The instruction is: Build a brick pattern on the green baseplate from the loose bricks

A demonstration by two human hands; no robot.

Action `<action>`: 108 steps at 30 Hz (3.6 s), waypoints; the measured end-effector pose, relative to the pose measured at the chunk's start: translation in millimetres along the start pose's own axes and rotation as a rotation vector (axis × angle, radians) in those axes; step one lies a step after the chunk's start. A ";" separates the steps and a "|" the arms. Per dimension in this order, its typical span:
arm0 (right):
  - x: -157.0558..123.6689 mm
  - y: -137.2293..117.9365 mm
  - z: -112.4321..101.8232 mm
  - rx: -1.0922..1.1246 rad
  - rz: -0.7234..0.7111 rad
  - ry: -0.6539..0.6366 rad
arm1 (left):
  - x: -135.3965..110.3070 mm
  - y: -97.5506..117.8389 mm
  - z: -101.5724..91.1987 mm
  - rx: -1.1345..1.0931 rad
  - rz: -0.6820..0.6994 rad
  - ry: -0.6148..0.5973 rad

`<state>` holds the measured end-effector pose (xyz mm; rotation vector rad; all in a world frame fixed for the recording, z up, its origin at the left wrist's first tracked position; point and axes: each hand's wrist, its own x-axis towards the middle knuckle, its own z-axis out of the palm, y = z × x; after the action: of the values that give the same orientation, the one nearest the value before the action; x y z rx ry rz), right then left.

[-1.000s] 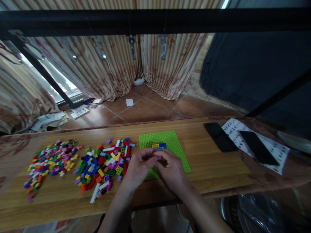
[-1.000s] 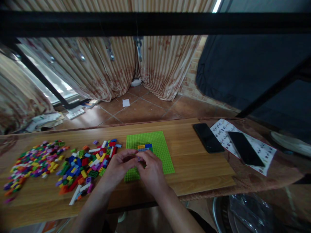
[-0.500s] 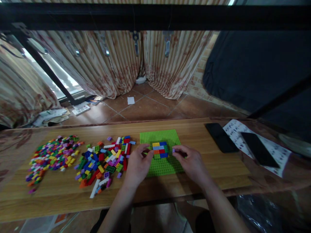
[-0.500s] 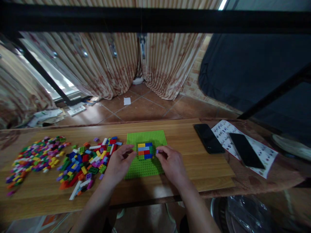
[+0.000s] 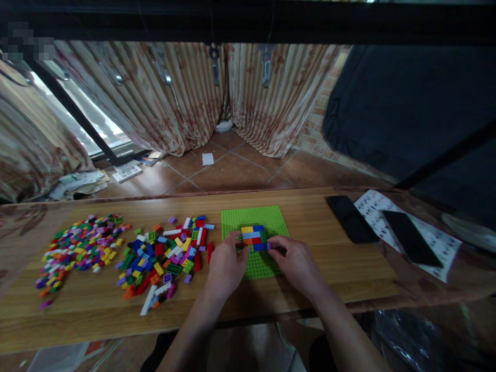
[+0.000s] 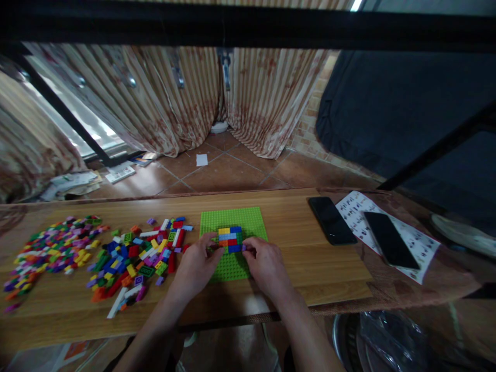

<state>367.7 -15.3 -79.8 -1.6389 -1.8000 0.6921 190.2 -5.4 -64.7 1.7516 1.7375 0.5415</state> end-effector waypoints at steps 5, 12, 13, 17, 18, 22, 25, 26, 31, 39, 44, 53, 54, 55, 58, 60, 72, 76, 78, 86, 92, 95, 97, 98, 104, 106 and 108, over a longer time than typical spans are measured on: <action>-0.1 2.9 5.1 0.022 0.004 0.016 | -0.7 -2.3 3.0 0.014 0.021 0.013; 1.0 3.7 4.2 0.081 0.074 0.001 | -0.3 -2.7 3.3 0.011 0.005 0.004; 1.2 4.0 3.6 0.085 0.076 0.003 | -0.1 -3.0 3.5 0.010 0.003 0.000; 3.2 5.5 3.7 0.081 0.097 0.016 | 0.2 -4.2 4.6 0.009 0.008 0.002; 4.2 6.0 4.4 0.081 0.111 0.019 | 0.2 -4.3 4.8 0.010 0.010 0.004; 9.4 8.4 7.9 0.116 0.188 0.029 | 0.0 -3.6 4.7 0.003 -0.001 0.011; 12.6 10.0 10.0 0.146 0.226 0.048 | -0.1 -3.5 4.6 -0.008 0.005 0.007; 13.2 10.3 10.4 0.153 0.233 0.052 | -0.1 -3.7 4.7 -0.010 0.011 0.007; 14.2 10.2 11.9 0.136 0.266 0.046 | -0.4 -5.3 6.5 0.001 0.017 0.019; 15.6 8.2 10.1 0.099 0.243 0.013 | 0.4 -2.9 8.0 0.038 0.012 0.030; 17.7 16.5 2.6 0.229 0.239 0.011 | 1.0 -3.4 5.1 0.014 0.017 0.013; 16.8 16.3 -0.8 0.141 0.102 0.209 | 7.8 -14.7 -7.8 -0.113 0.026 0.122; 16.4 14.3 0.8 0.117 0.058 0.194 | 8.1 -15.4 -7.7 -0.128 0.032 0.124; 16.0 12.1 2.3 0.102 0.013 0.166 | 8.0 -15.6 -7.2 -0.141 0.033 0.118; 14.6 5.4 6.0 0.086 -0.115 0.018 | 6.2 -12.6 -4.8 -0.168 0.027 0.082; 14.0 2.2 8.2 0.063 -0.169 -0.079 | 4.5 -9.5 -4.2 -0.188 0.026 0.063; 19.4 0.3 7.4 -0.046 -0.192 -0.182 | 6.3 -20.5 -14.6 -0.203 0.055 0.155; 11.8 -1.3 5.0 -0.060 -0.210 -0.186 | 6.7 -22.8 -16.0 -0.220 0.066 0.166; 10.3 -1.4 4.4 -0.081 -0.224 -0.194 | 6.5 -22.9 -16.4 -0.212 0.065 0.158; 12.1 -4.0 11.4 -0.110 -0.287 -0.207 | 6.7 -22.2 -21.8 -0.262 0.063 0.222; 10.6 0.4 11.5 -0.166 -0.299 -0.210 | 12.5 -33.9 -35.6 -0.468 0.038 0.354; 9.3 6.0 7.1 -0.176 -0.286 -0.197 | 14.5 -46.9 -53.0 -0.608 -0.027 0.473; 8.6 8.0 6.7 -0.179 -0.292 -0.202 | 14.1 -55.5 -66.1 -0.668 -0.075 0.518; 8.4 8.1 7.3 -0.179 -0.297 -0.205 | 13.6 -59.3 -71.9 -0.689 -0.096 0.541; 9.2 0.5 14.1 -0.172 -0.319 -0.209 | 8.3 -72.2 -90.7 -0.746 -0.138 0.619; 9.4 -1.0 16.0 -0.161 -0.326 -0.217 | 5.7 -74.3 -94.2 -0.751 -0.140 0.630; 9.9 -1.2 18.2 -0.148 -0.338 -0.232 | 3.4 -77.4 -98.0 -0.748 -0.147 0.660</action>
<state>353.0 -5.3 -90.6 -1.3355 -2.2741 0.6255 67.5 7.6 -45.0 0.9498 1.6994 1.5894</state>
